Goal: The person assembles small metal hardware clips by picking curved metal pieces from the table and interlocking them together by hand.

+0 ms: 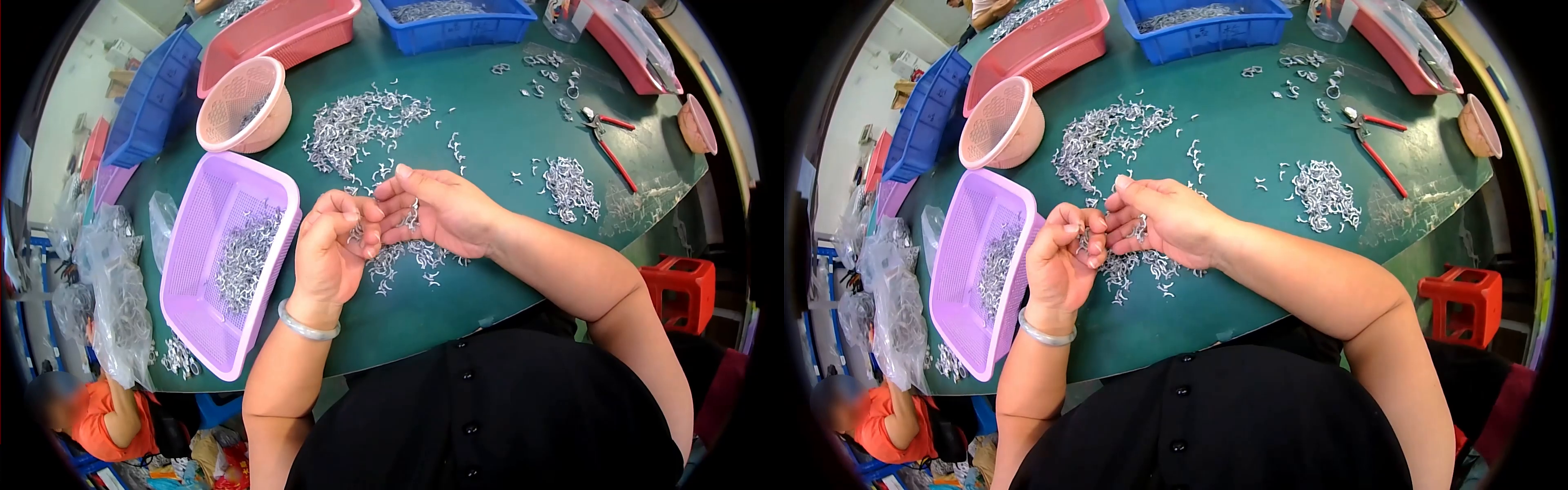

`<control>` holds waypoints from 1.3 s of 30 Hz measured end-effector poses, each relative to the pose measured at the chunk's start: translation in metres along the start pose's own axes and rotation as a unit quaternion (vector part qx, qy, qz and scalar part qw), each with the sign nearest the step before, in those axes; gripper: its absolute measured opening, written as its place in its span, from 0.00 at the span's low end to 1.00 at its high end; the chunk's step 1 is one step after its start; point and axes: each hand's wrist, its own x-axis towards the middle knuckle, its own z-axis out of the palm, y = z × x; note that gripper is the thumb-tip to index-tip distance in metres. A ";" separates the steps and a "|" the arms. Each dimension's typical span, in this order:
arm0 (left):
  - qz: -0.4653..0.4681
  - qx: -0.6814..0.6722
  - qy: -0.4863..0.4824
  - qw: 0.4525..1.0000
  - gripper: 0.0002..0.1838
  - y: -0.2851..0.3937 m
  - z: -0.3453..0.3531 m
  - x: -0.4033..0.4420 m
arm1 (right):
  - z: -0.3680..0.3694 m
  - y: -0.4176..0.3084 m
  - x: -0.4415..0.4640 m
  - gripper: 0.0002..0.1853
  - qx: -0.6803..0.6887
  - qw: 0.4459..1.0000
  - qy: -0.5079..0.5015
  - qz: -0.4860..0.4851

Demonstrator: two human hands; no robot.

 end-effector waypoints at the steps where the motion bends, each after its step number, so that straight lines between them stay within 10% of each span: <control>1: 0.001 -0.003 -0.014 1.000 0.01 0.001 0.001 0.000 | 0.001 0.000 0.000 0.22 0.002 1.000 -0.002 0.004; 9: 0.023 0.168 0.011 0.986 0.04 -0.003 0.015 -0.001 | 0.002 0.003 0.000 0.25 0.001 1.000 -0.026 0.017; 13: 0.186 0.517 0.011 0.835 0.05 -0.016 0.015 -0.002 | -0.002 0.003 -0.001 0.25 0.004 0.999 -0.042 0.033; 22: 0.254 0.610 -0.015 0.751 0.02 -0.018 0.011 0.002 | 0.009 0.001 -0.006 0.25 -0.002 1.000 -0.026 0.014; 28: 0.113 0.277 -0.061 0.952 0.03 -0.011 0.000 0.005 | 0.001 0.003 -0.002 0.27 0.002 0.999 -0.031 0.013; 39: 0.087 0.228 -0.115 0.963 0.04 0.005 -0.018 0.008 | 0.005 -0.009 -0.008 0.16 -0.079 0.996 -0.030 0.031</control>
